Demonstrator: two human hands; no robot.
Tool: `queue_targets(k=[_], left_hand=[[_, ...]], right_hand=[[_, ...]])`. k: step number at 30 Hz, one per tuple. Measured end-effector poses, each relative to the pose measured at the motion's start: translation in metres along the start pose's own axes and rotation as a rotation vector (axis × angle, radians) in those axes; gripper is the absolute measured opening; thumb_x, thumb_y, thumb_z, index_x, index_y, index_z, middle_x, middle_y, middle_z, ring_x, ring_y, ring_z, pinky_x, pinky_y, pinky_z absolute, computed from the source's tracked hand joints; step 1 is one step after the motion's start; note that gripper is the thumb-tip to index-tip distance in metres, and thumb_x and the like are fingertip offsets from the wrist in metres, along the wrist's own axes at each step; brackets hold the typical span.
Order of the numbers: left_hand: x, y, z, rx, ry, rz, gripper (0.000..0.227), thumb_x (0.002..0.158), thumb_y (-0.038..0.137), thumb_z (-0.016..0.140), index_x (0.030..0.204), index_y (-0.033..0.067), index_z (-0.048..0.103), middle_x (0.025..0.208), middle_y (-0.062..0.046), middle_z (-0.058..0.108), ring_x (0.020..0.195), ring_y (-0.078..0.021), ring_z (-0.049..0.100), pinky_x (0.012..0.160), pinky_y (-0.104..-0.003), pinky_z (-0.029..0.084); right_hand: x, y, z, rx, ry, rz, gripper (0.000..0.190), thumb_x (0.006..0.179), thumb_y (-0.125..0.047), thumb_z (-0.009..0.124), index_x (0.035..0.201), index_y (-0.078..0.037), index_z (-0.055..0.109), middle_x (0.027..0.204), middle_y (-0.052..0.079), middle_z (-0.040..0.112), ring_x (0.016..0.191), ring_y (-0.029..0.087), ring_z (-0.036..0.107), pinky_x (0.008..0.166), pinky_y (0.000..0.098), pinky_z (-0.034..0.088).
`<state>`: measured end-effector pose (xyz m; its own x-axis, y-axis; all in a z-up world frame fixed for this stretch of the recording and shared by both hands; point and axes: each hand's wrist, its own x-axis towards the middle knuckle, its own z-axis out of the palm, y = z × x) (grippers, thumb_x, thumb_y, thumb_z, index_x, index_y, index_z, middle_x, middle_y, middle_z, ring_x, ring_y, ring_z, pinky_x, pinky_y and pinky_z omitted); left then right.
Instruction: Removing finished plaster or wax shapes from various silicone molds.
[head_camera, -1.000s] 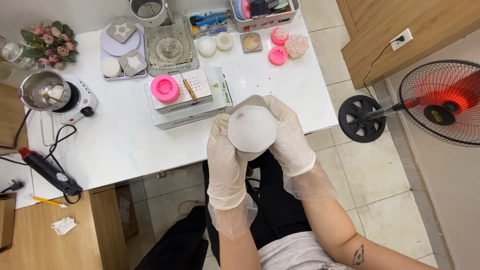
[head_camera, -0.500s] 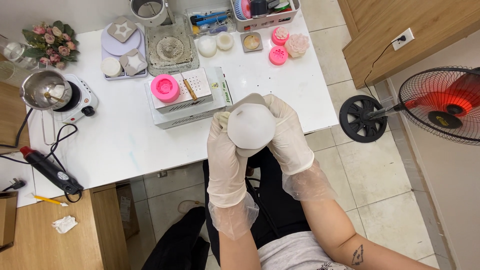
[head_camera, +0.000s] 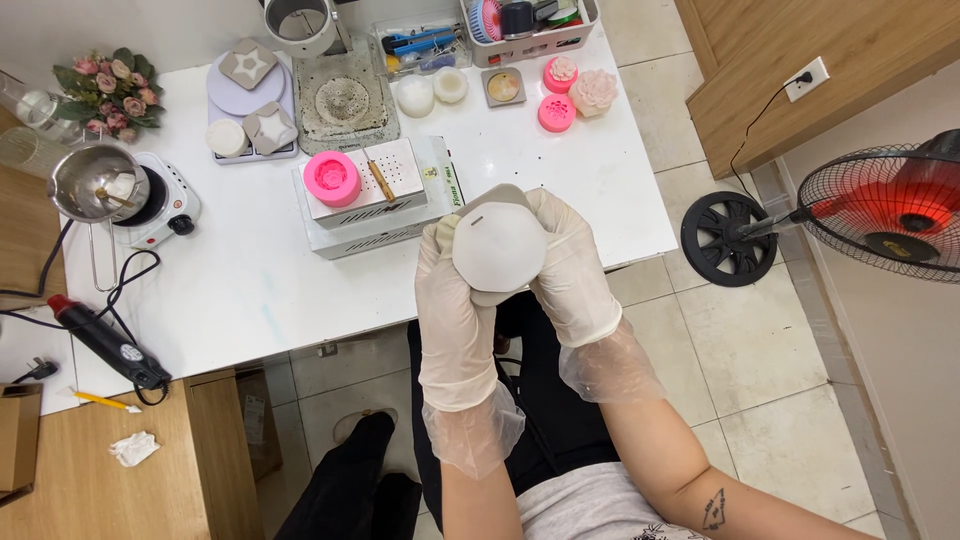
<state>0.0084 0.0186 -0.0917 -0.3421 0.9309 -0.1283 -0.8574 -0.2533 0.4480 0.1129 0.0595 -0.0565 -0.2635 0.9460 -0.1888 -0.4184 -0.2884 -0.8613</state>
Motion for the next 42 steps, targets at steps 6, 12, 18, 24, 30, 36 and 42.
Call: queue_targets(k=[6,12,18,24,30,36,42], left_hand=[[0.008,-0.005,-0.004,0.135,0.063,0.041,0.025,0.11,0.028,0.058,0.114,0.0036,0.061,0.102,-0.004,0.069,0.091,-0.0093,0.064,0.079,-0.025,0.053],[0.013,0.006,0.002,0.229,0.164,0.004,0.036,0.106,0.033,0.058,0.115,-0.0014,0.064,0.1,-0.012,0.072,0.086,-0.018,0.071,0.068,-0.033,0.062],[0.016,0.008,-0.005,0.267,0.225,-0.043,0.038,0.103,0.034,0.057,0.119,0.0007,0.065,0.107,-0.012,0.072,0.091,-0.0186,0.074,0.069,-0.033,0.065],[0.012,0.021,-0.006,0.268,0.034,-0.064,0.051,0.102,0.04,0.056,0.129,-0.0027,0.062,0.118,-0.011,0.071,0.105,-0.0196,0.071,0.09,-0.034,0.061],[0.019,0.02,-0.034,0.358,0.208,-0.086,0.048,0.1,0.044,0.056,0.129,0.0056,0.06,0.122,-0.008,0.067,0.108,-0.0161,0.067,0.086,-0.031,0.056],[0.024,0.016,-0.055,0.429,0.253,-0.101,0.05,0.1,0.049,0.058,0.128,0.0079,0.062,0.114,-0.004,0.068,0.095,-0.0136,0.064,0.071,-0.03,0.047],[0.021,0.018,-0.049,0.473,0.291,-0.109,0.051,0.1,0.049,0.055,0.13,0.0097,0.063,0.116,-0.004,0.07,0.095,-0.0119,0.064,0.068,-0.027,0.046]], right_hand=[[0.006,0.001,0.005,-0.186,0.083,0.018,0.011,0.091,-0.006,0.073,0.1,-0.004,0.067,0.089,0.0,0.068,0.079,0.006,0.061,0.07,0.0255,0.054],[0.003,-0.01,0.015,-0.68,0.055,-0.171,0.07,0.089,-0.007,0.082,0.154,-0.014,0.056,0.115,0.004,0.067,0.087,0.013,0.052,0.082,0.0264,0.053],[-0.002,-0.012,0.001,-0.889,-0.235,-0.671,0.037,0.085,-0.005,0.082,0.121,-0.013,0.076,0.138,0.008,0.066,0.125,0.015,0.063,0.11,0.0305,0.053],[0.015,-0.005,-0.013,-0.294,0.013,-0.066,0.03,0.088,-0.008,0.078,0.116,0.001,0.078,0.115,0.013,0.077,0.105,0.019,0.07,0.097,0.0342,0.056],[0.02,-0.008,-0.024,-0.034,-0.086,0.003,0.042,0.096,-0.015,0.071,0.126,0.013,0.064,0.118,0.019,0.072,0.109,0.025,0.071,0.104,0.0407,0.057],[0.027,-0.006,-0.027,0.243,-0.328,0.112,0.061,0.102,-0.032,0.064,0.141,0.012,0.049,0.134,0.024,0.064,0.125,0.035,0.064,0.114,0.0479,0.051],[0.03,-0.005,-0.028,0.473,-0.408,0.163,0.076,0.097,-0.052,0.063,0.149,0.0,0.046,0.135,0.022,0.064,0.123,0.036,0.064,0.108,0.0474,0.051]])
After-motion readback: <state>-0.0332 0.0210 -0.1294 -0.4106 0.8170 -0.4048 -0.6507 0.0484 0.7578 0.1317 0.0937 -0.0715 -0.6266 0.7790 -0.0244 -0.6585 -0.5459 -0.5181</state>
